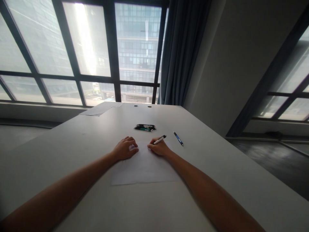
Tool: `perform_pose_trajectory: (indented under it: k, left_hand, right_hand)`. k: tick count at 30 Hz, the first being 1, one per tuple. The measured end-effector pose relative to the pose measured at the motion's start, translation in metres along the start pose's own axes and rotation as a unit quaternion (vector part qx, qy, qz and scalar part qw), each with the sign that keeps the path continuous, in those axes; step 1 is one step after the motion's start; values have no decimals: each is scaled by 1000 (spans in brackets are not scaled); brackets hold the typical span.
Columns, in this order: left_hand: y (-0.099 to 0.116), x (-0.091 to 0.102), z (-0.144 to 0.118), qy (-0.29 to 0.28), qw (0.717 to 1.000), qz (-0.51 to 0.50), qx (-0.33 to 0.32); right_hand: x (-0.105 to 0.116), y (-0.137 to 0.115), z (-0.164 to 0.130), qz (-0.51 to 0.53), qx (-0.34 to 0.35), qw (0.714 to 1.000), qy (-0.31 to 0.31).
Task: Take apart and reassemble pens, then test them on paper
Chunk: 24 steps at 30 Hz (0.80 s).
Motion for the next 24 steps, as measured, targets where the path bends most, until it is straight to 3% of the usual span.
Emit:
perform_pose_trajectory:
  k: [9,13,17,21,24]
  left_hand:
    - [1,1,0,1,1000,2,-4]
    - [0,-1,0,7,1000,3,-8]
    - [-1,3,-1,46,998,-6,-33]
    - [6,13,-6,112,985,-11,-129]
    - [18,15,-9,79,972,21,-219]
  right_hand:
    - [-2,0,0,3,-8,1000,9]
    - [0,1,-2,12,19,998,66]
    - [3,-8,-6,-90,110,980,142]
    - [4,-17,-10,-178,140,949,218]
    - [1,-22,-13,-200,137,946,217]
Point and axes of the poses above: each hand's wrist, its own z-axis towards the middle knuckle, its own x-axis out of the back of the hand, y = z × x, the point moved 3 cm from there along z, towards the middle knuckle, and after that the axes turned 8 degrees about -y, right-handed, at the moved point
